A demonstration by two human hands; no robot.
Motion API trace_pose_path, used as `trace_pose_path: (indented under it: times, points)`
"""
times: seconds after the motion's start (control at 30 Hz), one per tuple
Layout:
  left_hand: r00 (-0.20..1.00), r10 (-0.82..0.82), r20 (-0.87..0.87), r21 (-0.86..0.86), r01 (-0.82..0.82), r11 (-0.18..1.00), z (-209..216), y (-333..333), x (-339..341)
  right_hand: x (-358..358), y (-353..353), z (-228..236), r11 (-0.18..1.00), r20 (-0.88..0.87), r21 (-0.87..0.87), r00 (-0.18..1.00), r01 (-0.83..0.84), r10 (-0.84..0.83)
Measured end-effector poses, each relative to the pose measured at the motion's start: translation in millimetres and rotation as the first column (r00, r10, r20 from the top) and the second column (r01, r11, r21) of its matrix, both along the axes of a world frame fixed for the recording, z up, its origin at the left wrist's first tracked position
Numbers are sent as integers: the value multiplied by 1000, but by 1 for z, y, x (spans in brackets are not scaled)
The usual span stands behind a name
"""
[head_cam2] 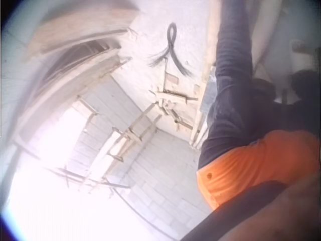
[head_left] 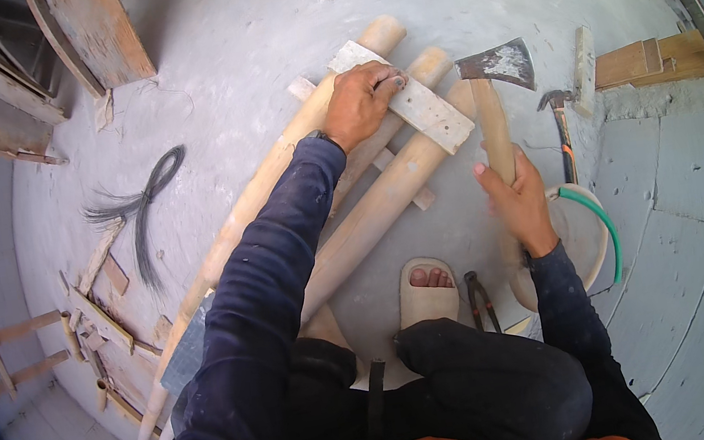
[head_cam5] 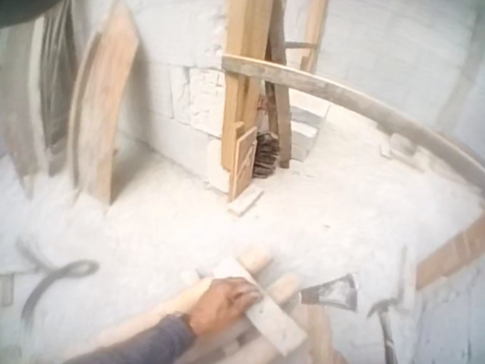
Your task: The person secures a small board to a set of bamboo poles by hammering nails through the board into the poles.
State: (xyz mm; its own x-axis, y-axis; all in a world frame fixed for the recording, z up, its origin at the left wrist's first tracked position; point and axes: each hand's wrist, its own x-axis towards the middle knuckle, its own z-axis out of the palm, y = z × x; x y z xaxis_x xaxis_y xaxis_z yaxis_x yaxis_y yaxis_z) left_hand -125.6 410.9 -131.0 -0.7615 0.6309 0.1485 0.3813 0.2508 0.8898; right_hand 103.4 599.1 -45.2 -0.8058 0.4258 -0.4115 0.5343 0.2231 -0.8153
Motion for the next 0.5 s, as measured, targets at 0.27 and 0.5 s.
trace_pose_path:
  times: [0.27, 0.5]
  points:
    - [971, -11, -238, -71, -6, 997, -5, 1, -2, -9, -15, 10, 941, -14, 269, 976, -204, 216]
    - [976, -1, -217, -172, -37, 984, -8, -1, 4, -26, -30, 23, 931, -185, 351, 967, -99, 173]
